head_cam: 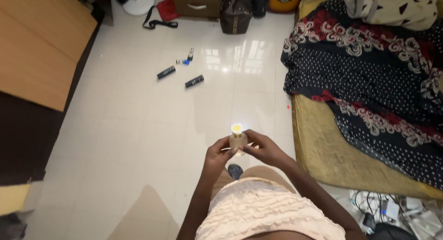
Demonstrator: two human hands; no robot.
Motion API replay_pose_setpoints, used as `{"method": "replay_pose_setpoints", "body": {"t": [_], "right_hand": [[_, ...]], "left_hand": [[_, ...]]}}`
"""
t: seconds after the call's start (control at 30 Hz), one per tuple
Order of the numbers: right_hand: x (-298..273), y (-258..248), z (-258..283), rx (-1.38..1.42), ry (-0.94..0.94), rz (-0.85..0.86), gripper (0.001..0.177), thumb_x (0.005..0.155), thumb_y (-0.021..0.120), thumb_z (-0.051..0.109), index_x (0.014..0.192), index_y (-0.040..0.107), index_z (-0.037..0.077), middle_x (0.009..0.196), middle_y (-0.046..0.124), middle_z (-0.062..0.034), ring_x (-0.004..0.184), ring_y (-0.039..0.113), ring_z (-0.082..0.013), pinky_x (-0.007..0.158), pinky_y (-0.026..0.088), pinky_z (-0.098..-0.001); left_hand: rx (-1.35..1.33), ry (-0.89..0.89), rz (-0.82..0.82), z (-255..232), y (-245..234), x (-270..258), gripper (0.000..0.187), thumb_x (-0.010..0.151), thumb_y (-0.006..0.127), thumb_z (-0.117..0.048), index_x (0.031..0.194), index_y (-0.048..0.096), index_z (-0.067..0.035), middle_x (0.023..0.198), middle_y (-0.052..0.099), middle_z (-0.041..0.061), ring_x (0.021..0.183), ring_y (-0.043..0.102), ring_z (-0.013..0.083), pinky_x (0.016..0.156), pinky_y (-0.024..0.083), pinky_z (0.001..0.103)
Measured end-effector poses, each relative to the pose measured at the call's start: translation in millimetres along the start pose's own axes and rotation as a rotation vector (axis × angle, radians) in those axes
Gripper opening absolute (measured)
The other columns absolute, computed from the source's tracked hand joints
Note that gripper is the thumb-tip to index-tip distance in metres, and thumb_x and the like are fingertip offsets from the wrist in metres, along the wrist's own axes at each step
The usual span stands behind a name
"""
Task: Picking up and moving various items around the room, including game controllers, a bottle, a watch, and a backpack.
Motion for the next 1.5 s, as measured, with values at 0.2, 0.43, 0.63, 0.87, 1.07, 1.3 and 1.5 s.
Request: {"method": "replay_pose_setpoints", "body": {"t": [0.2,0.43,0.63,0.87,1.07,1.3,1.5], "right_hand": [[139,-29,9,0.021,-0.015,0.176,0.049,0.096,0.067,0.031,0.137,0.057,0.007,0.113,0.073,-0.0080,0.106,0.068,-0.0173,0.092,0.056,-0.0361],[292,-68,13,0.281,0.037,0.090,0.049,0.098,0.065,0.030,0.139,0.054,0.005,0.126,0.066,-0.0085,0.118,0.063,-0.0170,0.102,0.052,-0.0366],[398,-124,35,0.344,0.009,-0.042,0.044,0.097,0.066,0.027,0.133,0.057,0.004,0.122,0.065,-0.0089,0.116,0.062,-0.0181,0.100,0.051,-0.0370],[516,-197,35,0.470,0.007,-0.183,0.038,0.098,0.065,0.028,0.128,0.059,0.005,0.116,0.069,-0.0031,0.101,0.060,-0.0103,0.083,0.049,-0.0284],[632,-281,18,0.468,-0.012,-0.240,0.033,0.099,0.069,0.026,0.122,0.060,0.005,0.107,0.067,-0.0005,0.097,0.058,-0.0082,0.078,0.047,-0.0260],[766,-387,40,0.516,-0.092,-0.111,0.034,0.094,0.072,0.020,0.122,0.058,0.006,0.113,0.068,-0.0007,0.105,0.063,-0.0073,0.089,0.051,-0.0255],[862,-442,56,0.613,-0.056,-0.106,0.033,0.099,0.074,0.015,0.123,0.056,0.003,0.115,0.067,-0.0070,0.103,0.060,-0.0127,0.087,0.049,-0.0302]], "left_hand": [[-0.059,-0.052,-0.021,-13,-73,118,0.047,0.093,0.073,-0.008,0.138,0.063,0.004,0.118,0.072,0.012,0.107,0.065,0.0168,0.093,0.052,0.034],[-0.084,-0.043,0.099,-76,-124,279,0.047,0.092,0.072,-0.009,0.137,0.061,0.001,0.124,0.071,0.007,0.116,0.066,0.0161,0.100,0.052,0.032],[0.127,0.056,0.130,-95,-150,418,0.044,0.094,0.074,-0.009,0.136,0.065,-0.001,0.119,0.068,0.008,0.115,0.066,0.0189,0.100,0.054,0.032],[0.252,0.092,0.043,-124,-149,567,0.044,0.092,0.075,-0.010,0.134,0.066,-0.004,0.110,0.056,0.006,0.101,0.062,0.0122,0.083,0.061,0.030],[0.304,0.143,-0.008,-149,-145,705,0.041,0.090,0.077,-0.008,0.127,0.060,-0.002,0.096,0.062,0.002,0.087,0.059,0.0113,0.074,0.055,0.026],[0.342,0.171,-0.070,-202,-139,849,0.037,0.089,0.079,-0.010,0.122,0.063,-0.003,0.100,0.065,0.003,0.093,0.063,0.0123,0.077,0.057,0.028],[0.317,0.229,-0.102,-246,-149,944,0.041,0.095,0.074,-0.013,0.135,0.066,-0.008,0.119,0.061,0.006,0.108,0.064,0.0146,0.090,0.058,0.031]]}}
Point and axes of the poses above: each hand's wrist, its own x-axis towards the middle knuckle, its own y-axis out of the palm, z = x × y, the point moved 5 cm from there along x, towards the middle knuckle
